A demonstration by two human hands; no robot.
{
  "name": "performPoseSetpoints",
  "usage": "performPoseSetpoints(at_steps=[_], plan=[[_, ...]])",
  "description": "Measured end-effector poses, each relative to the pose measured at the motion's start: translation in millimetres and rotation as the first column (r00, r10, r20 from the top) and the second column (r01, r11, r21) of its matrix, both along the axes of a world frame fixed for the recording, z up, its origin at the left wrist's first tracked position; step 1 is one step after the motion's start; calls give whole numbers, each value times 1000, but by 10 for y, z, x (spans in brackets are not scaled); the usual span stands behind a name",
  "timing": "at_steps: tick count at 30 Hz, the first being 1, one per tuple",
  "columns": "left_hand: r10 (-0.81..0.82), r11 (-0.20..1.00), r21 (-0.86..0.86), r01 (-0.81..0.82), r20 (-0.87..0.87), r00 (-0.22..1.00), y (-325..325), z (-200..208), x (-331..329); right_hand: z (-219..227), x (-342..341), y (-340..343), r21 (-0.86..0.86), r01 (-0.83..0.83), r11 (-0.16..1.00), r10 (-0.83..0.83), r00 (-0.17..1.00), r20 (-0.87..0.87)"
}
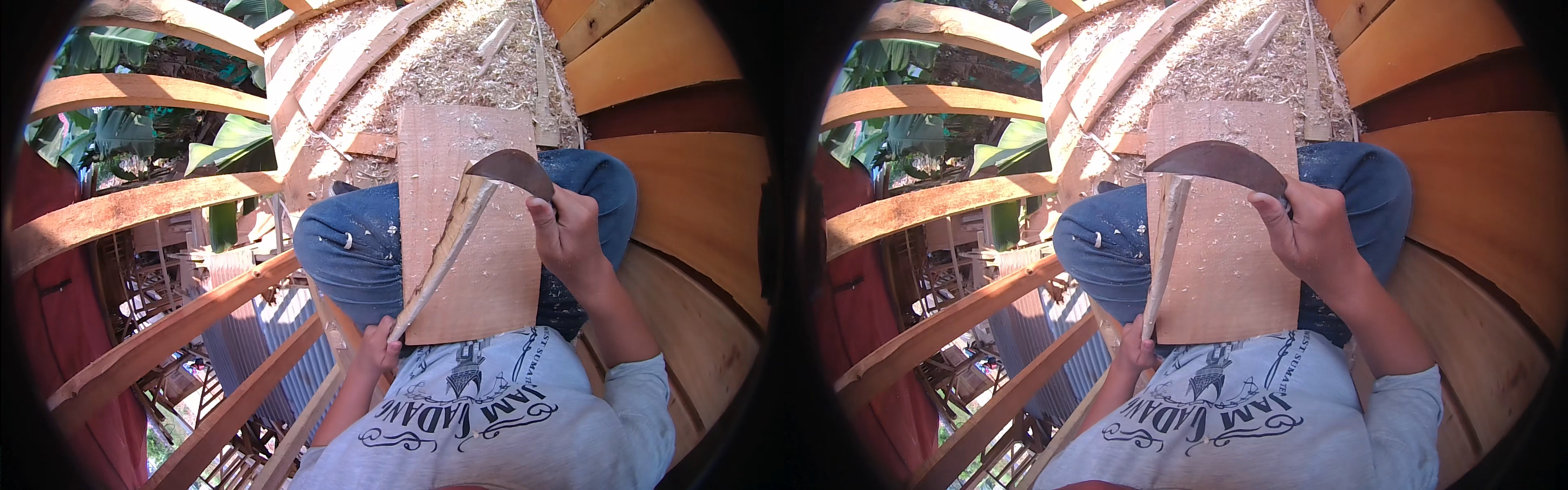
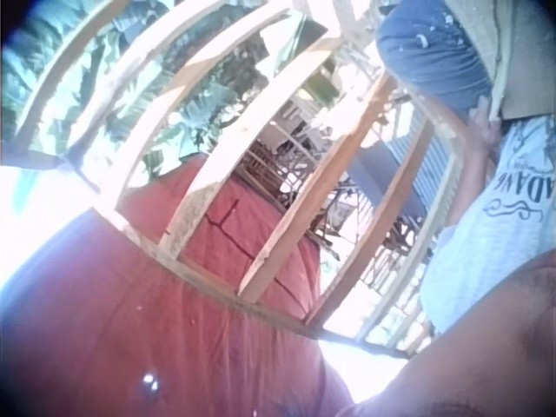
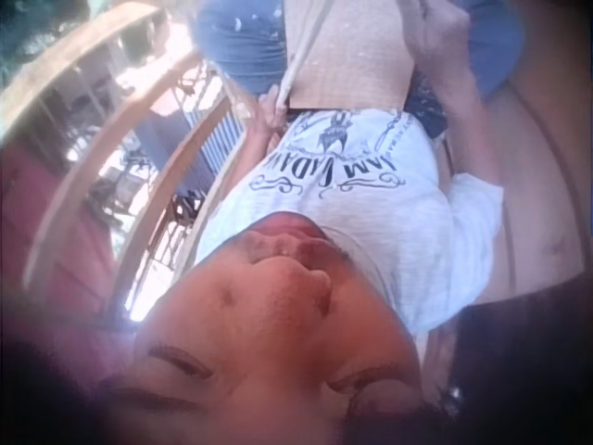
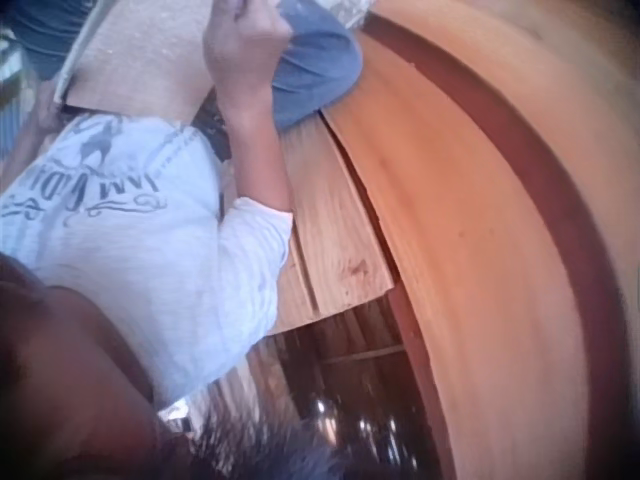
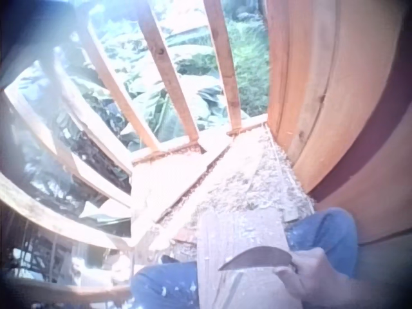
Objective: The person sits cross-legged on a wooden platform and uses a curved knife to shave and smooth a long, thin piece of wood. They hold the wood against a flat board on their lap and repeatedly scrape the surface to remove shavings.
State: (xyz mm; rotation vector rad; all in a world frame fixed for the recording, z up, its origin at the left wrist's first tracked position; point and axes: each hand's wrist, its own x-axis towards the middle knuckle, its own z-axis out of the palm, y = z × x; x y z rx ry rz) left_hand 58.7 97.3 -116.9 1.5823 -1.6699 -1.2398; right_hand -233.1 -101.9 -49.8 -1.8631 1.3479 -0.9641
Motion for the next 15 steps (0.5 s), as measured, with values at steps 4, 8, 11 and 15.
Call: performPoseSetpoints(at_steps=[4,8,11,15], plan=[[20,997,76,-18,-26,999,-41,19,-23,-16,-204,-69,169,147,975,-159,986,58],[27,998,56,-26,-16,999,-83,75,-44,68,26,121,124,-41,991,32,997,76],[38,999,10,-38,20,999,-48,26,-64,12,164,300,103,-243,965,256,956,-147],[70,996,-58,-66,73,995,-38,34,-112,14,147,288,115,-252,961,276,906,-321]])
